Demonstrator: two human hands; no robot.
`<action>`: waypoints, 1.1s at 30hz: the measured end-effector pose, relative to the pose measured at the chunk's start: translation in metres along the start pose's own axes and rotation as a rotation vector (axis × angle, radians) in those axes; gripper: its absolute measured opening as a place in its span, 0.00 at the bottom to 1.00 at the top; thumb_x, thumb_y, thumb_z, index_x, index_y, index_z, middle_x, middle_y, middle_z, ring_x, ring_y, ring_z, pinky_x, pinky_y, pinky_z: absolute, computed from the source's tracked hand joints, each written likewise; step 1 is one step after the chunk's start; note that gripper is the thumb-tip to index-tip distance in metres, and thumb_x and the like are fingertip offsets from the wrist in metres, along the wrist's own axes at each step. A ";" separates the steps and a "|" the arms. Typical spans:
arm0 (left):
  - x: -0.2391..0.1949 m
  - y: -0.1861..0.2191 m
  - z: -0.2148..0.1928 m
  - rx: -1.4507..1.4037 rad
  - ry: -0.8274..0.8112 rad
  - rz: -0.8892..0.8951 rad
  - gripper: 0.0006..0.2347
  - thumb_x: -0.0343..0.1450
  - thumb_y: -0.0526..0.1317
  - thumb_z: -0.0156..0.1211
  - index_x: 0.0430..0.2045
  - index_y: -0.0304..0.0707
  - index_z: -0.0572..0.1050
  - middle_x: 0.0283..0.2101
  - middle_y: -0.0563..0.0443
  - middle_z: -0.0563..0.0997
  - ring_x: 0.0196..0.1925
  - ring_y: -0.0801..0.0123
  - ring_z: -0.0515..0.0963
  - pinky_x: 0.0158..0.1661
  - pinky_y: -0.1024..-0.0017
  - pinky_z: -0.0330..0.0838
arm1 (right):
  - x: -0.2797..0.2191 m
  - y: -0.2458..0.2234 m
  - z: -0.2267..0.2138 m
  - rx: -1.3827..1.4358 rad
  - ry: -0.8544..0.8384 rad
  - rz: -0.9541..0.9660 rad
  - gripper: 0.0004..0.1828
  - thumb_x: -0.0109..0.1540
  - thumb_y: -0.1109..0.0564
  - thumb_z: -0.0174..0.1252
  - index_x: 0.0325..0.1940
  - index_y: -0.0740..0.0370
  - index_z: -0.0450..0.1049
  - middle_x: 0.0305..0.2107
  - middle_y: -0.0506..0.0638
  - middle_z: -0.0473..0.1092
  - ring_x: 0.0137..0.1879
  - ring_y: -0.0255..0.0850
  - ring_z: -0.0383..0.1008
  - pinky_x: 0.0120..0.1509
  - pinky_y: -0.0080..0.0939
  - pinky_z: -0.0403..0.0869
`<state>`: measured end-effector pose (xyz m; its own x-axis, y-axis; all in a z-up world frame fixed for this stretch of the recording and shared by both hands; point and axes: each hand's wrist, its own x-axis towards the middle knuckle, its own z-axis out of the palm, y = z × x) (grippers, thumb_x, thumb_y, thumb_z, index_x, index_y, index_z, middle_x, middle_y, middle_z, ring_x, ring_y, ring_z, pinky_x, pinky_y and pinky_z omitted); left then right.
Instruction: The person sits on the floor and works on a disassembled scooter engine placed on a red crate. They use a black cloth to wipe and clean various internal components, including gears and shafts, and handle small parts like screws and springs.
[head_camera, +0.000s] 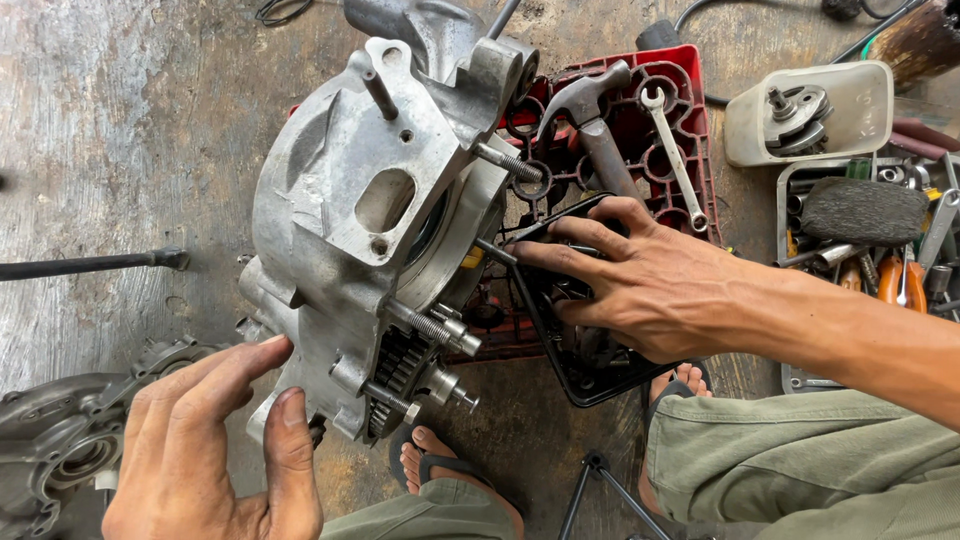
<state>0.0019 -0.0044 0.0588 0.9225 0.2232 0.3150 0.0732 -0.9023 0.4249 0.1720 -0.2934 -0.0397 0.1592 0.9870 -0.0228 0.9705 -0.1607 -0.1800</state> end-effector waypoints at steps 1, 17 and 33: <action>0.000 0.000 0.000 0.000 -0.001 -0.001 0.07 0.76 0.31 0.59 0.47 0.31 0.79 0.46 0.43 0.82 0.46 0.57 0.78 0.49 0.67 0.75 | 0.001 0.000 -0.001 0.001 0.000 0.000 0.13 0.52 0.50 0.57 0.40 0.41 0.79 0.71 0.59 0.56 0.68 0.59 0.60 0.65 0.69 0.57; -0.002 -0.007 -0.002 0.015 0.005 0.050 0.07 0.76 0.29 0.59 0.47 0.30 0.80 0.47 0.42 0.83 0.47 0.56 0.80 0.50 0.67 0.75 | 0.003 -0.003 -0.005 0.043 -0.072 0.061 0.10 0.51 0.42 0.59 0.25 0.43 0.83 0.71 0.59 0.56 0.67 0.60 0.59 0.65 0.69 0.55; -0.003 -0.006 -0.005 0.027 0.007 0.074 0.07 0.77 0.30 0.60 0.47 0.30 0.80 0.48 0.43 0.83 0.49 0.55 0.80 0.54 0.65 0.72 | 0.008 -0.009 -0.005 -0.049 -0.077 0.087 0.11 0.50 0.42 0.60 0.25 0.46 0.83 0.72 0.57 0.57 0.68 0.58 0.60 0.65 0.66 0.56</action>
<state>-0.0033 0.0024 0.0599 0.9232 0.1580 0.3504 0.0154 -0.9260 0.3771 0.1657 -0.2846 -0.0330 0.2306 0.9666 -0.1116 0.9615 -0.2439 -0.1262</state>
